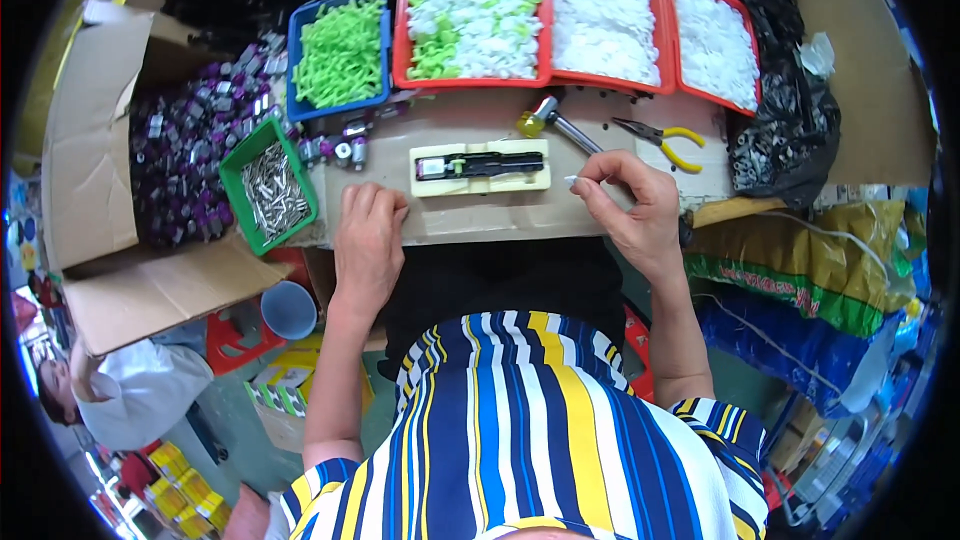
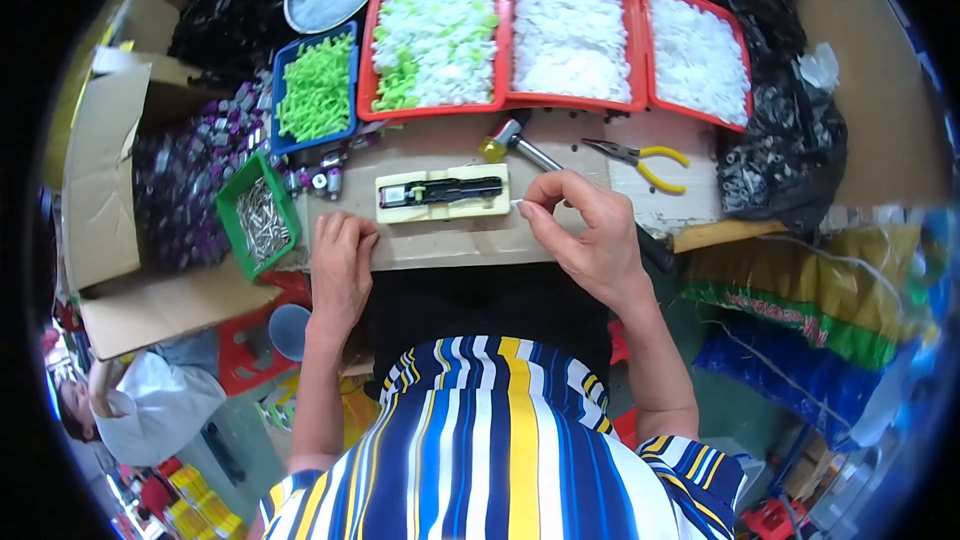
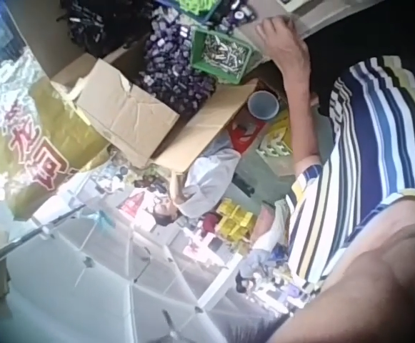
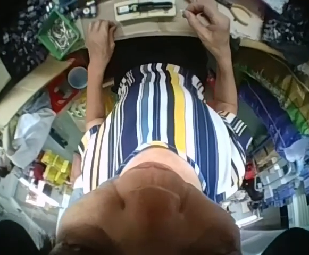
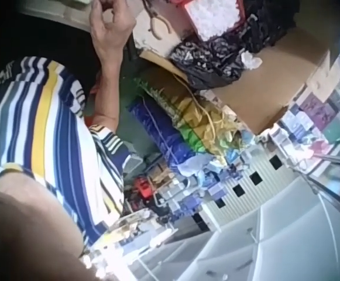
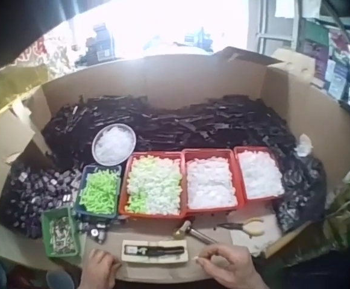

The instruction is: Assemble small mechanical or electronic components by inserting pins and using a manual press tool on a factory workbench.

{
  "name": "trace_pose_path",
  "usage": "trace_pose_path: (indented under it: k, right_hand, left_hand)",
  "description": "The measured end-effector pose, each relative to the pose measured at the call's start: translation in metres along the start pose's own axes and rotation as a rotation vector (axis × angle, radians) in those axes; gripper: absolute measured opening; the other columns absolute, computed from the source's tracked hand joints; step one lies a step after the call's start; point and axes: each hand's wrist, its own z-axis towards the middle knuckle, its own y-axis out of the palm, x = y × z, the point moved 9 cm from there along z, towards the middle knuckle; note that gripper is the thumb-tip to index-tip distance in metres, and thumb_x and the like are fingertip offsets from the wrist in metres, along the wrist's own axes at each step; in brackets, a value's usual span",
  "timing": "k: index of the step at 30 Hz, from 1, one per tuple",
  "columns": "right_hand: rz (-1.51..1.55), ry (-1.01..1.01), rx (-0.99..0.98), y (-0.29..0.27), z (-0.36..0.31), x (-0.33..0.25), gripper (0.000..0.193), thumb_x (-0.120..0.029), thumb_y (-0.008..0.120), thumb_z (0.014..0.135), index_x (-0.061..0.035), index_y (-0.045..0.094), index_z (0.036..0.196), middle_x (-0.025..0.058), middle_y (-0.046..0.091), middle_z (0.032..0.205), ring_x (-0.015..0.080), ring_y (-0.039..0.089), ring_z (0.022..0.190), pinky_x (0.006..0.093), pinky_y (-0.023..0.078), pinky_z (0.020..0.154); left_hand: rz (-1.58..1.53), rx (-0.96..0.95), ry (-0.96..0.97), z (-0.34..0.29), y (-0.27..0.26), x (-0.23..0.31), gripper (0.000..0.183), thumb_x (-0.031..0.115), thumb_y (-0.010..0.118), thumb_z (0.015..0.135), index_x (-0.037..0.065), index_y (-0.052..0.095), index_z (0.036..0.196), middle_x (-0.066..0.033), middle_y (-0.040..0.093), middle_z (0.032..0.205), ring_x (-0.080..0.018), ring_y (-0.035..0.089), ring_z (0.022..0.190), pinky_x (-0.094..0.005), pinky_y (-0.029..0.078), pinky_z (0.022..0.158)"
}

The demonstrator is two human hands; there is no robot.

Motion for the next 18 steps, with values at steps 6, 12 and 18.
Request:
trace_pose_path:
  k: [6,12,18]
  right_hand:
    - [0.018,0.077,0.112,-0.037,-0.019,0.021,0.005,-0.002,0.066,0.089,0.0023,0.064,0.090,0.0033,0.066,0.081,0.0082,0.061,0.074,0.0225,0.049,0.071]
    - [-0.002,0.049,0.192,-0.057,-0.027,0.017,0.005,-0.002,0.066,0.090,0.0021,0.064,0.090,0.0036,0.066,0.082,0.0083,0.061,0.076,0.0226,0.049,0.072]
    - [-0.035,0.045,0.232,-0.064,-0.034,0.020,0.005,-0.002,0.066,0.090,0.0027,0.064,0.090,0.0039,0.066,0.082,0.0087,0.061,0.076,0.0224,0.049,0.071]
  left_hand:
    - [-0.014,0.124,0.027,0.031,-0.024,0.029,0.009,-0.004,0.062,0.082,0.000,0.056,0.087,-0.0146,0.055,0.088,-0.0346,0.051,0.087,-0.0430,0.042,0.076]
    - [-0.160,0.167,0.388,0.112,0.019,0.122,0.011,-0.004,0.064,0.081,0.001,0.057,0.089,-0.0128,0.059,0.090,-0.0334,0.055,0.089,-0.0424,0.045,0.079]
    - [-0.132,0.208,0.429,0.115,0.007,0.115,0.012,-0.001,0.067,0.081,0.000,0.064,0.092,-0.0123,0.063,0.088,-0.0311,0.058,0.085,-0.0391,0.048,0.075]
